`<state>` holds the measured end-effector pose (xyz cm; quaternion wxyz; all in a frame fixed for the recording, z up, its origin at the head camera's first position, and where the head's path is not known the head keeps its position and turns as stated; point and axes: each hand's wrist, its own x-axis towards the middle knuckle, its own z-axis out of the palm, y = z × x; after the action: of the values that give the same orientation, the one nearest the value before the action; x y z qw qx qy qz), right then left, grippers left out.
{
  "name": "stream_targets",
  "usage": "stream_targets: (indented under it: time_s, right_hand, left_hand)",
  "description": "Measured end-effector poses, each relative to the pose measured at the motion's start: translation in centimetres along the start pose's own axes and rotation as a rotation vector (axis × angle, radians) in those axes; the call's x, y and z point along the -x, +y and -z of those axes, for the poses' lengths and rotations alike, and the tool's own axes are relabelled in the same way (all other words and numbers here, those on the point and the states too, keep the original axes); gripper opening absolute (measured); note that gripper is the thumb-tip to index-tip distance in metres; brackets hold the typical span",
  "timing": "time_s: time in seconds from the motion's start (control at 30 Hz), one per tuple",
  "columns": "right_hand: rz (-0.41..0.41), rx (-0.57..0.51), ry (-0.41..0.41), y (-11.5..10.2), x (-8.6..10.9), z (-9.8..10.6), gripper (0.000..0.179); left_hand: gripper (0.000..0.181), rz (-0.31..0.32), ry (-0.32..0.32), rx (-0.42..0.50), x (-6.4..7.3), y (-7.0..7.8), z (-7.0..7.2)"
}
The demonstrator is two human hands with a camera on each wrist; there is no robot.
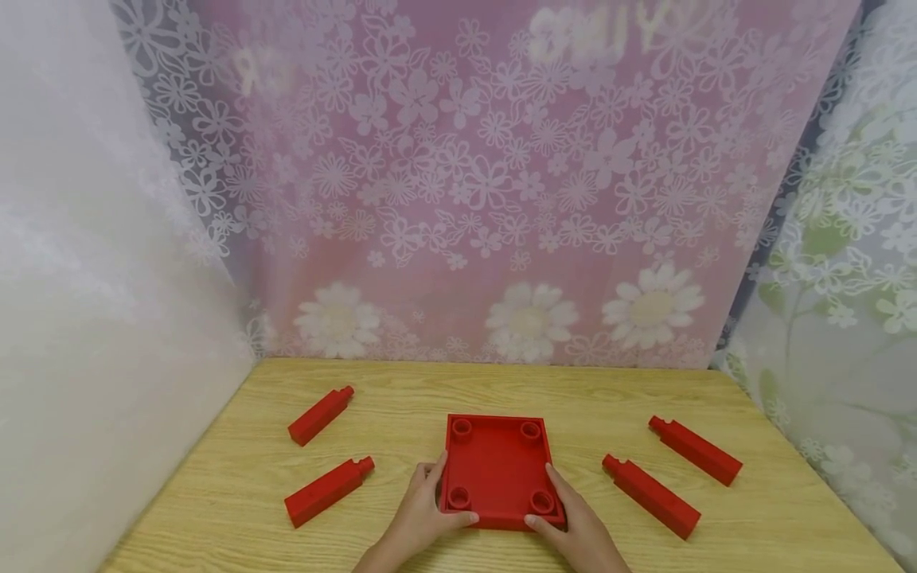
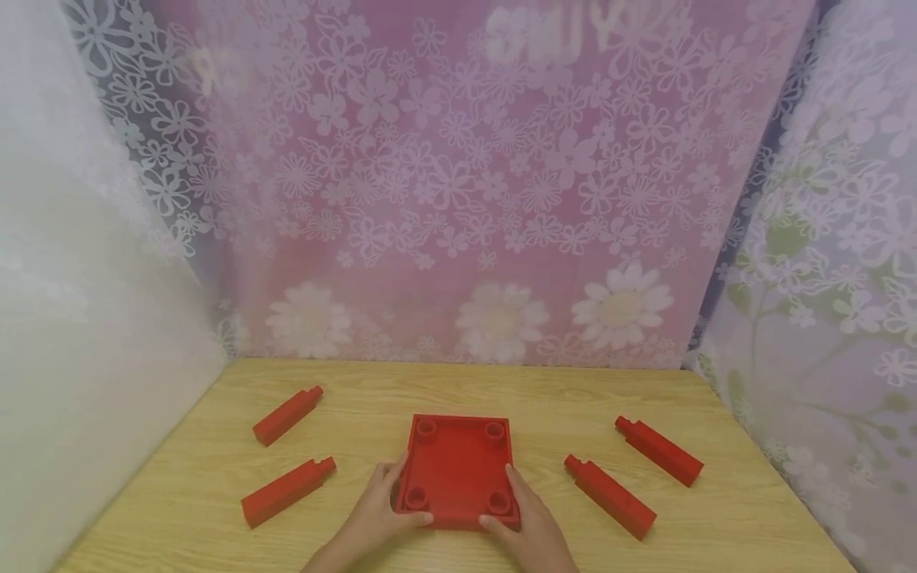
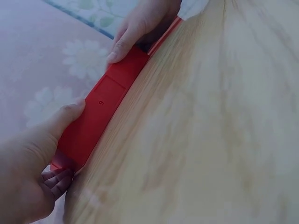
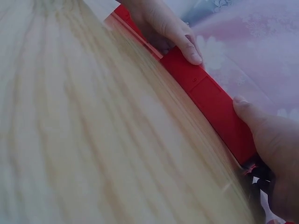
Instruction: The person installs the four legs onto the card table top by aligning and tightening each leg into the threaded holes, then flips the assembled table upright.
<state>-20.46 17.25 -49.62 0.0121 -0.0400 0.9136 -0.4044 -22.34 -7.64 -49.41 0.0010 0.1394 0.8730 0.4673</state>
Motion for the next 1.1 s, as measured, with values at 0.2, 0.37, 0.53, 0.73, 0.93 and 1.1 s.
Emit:
stream_targets:
  time_s: [0.2, 0.37, 0.53, 0.73, 0.93, 1.1]
  right_hand:
    - [0.016, -0.005, -0.005, 0.0, 0.1, 0.1, 0.091]
    - [0.021, 0.001, -0.005, -0.1, 0.2, 0.2, 0.091]
    - [0.039, -0.009, -0.01, 0.1, 0.1, 0.1, 0.09]
    - [0.034, -0.012, -0.008, 0.0, 0.2, 0.1, 0.09]
    - [0.047, -0.004, -0.001, 0.2, 0.3, 0.1, 0.09]
    - [0.055, -0.011, 0.0, 0.3, 0.3, 0.2, 0.09]
  left_hand:
    - [0.105, -0.004, -0.004, -0.002, 0.0, -0.7, -0.2]
    - [0.1, 0.004, -0.022, 0.054, -0.1, -1.3, -0.2]
    - [0.086, 0.002, -0.023, 0.157, -0.1, -1.3, 0.6]
    - [0.066, -0.034, 0.063, 0.154, 0.6, -0.7, 3.3]
    - [0.053, -0.097, 0.239, 0.082, 1.9, -0.9, 7.6]
    - [0.049, -0.141, 0.343, -0.076, 3.5, -3.1, 11.1]
